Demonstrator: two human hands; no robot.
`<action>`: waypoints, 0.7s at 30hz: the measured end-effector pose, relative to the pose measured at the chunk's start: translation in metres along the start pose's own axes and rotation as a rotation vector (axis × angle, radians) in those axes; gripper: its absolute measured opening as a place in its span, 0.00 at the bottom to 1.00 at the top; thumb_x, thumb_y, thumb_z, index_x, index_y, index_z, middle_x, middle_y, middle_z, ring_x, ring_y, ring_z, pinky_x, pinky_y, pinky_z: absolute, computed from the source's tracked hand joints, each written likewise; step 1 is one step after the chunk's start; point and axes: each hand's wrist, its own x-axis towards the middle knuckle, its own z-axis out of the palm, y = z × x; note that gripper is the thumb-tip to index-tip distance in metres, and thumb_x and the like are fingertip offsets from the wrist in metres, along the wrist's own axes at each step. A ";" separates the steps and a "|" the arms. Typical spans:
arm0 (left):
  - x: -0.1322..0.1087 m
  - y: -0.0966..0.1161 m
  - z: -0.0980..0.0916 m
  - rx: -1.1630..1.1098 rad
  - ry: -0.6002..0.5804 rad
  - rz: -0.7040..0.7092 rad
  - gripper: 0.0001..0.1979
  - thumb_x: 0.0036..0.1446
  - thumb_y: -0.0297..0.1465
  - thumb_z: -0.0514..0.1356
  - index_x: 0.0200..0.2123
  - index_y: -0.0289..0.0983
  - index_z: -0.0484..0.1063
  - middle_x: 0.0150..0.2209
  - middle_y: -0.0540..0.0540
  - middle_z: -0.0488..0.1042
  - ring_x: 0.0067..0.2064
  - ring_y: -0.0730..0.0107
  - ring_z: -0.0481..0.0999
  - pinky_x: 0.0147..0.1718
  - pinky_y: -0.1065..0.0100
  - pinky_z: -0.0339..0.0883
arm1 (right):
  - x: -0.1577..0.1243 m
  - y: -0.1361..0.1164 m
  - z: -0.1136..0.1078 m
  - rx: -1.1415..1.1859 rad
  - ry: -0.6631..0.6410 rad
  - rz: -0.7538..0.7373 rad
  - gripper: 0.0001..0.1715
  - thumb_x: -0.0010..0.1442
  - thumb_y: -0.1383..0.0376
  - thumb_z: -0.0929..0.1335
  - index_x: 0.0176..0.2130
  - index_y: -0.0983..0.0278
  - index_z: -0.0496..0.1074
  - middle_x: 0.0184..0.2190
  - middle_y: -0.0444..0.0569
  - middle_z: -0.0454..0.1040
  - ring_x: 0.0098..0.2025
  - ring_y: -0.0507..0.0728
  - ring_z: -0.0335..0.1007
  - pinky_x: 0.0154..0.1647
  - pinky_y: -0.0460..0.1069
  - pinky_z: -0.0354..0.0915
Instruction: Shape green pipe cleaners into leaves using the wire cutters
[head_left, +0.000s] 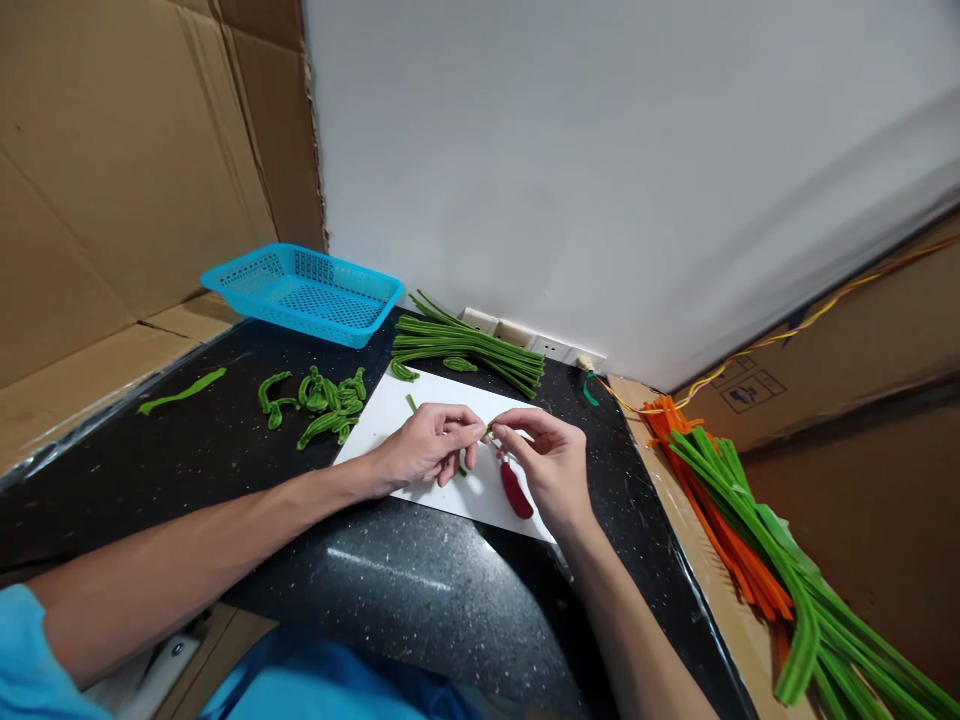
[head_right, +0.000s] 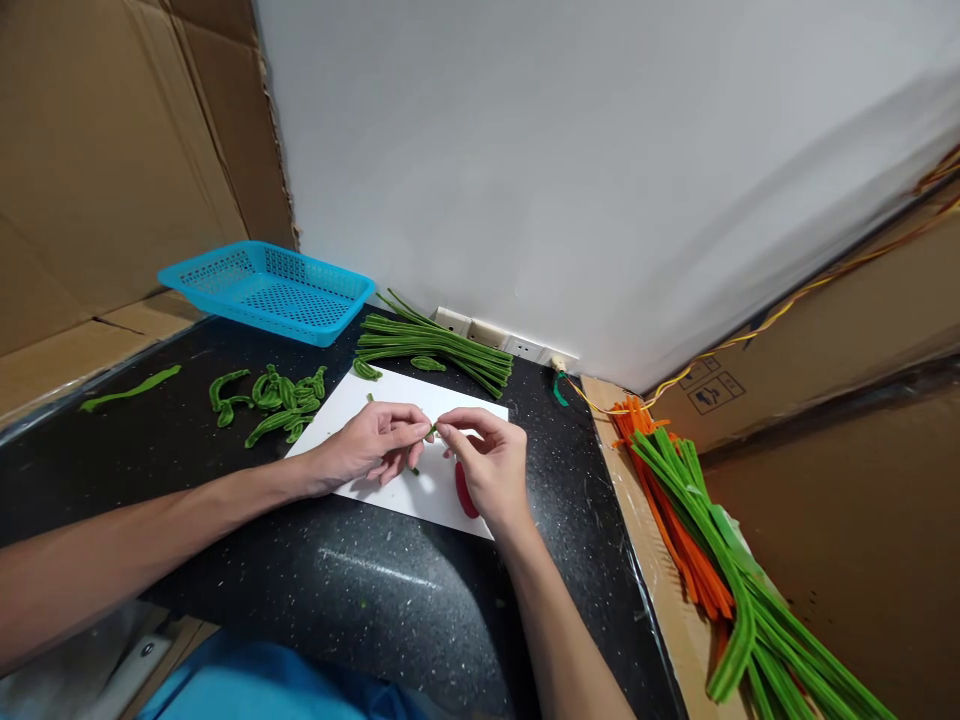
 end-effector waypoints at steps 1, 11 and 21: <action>0.000 0.001 0.000 -0.016 -0.018 -0.018 0.22 0.64 0.48 0.66 0.38 0.32 0.75 0.27 0.49 0.76 0.17 0.81 0.68 0.14 0.79 0.54 | 0.000 0.000 0.000 -0.011 -0.007 -0.013 0.08 0.57 0.59 0.80 0.34 0.61 0.83 0.33 0.49 0.82 0.31 0.56 0.76 0.32 0.50 0.73; -0.003 0.005 -0.001 -0.018 0.021 -0.066 0.21 0.61 0.47 0.68 0.32 0.31 0.78 0.30 0.46 0.77 0.19 0.82 0.67 0.14 0.78 0.53 | -0.004 0.004 -0.001 -0.248 -0.008 -0.092 0.09 0.63 0.58 0.76 0.36 0.60 0.83 0.35 0.50 0.83 0.36 0.58 0.79 0.36 0.51 0.73; -0.005 0.009 0.003 -0.032 0.010 -0.016 0.17 0.59 0.43 0.71 0.33 0.32 0.81 0.31 0.46 0.79 0.19 0.80 0.70 0.14 0.76 0.56 | -0.005 -0.004 0.002 -0.134 -0.021 -0.072 0.10 0.64 0.58 0.75 0.34 0.61 0.81 0.31 0.48 0.80 0.29 0.55 0.74 0.29 0.49 0.69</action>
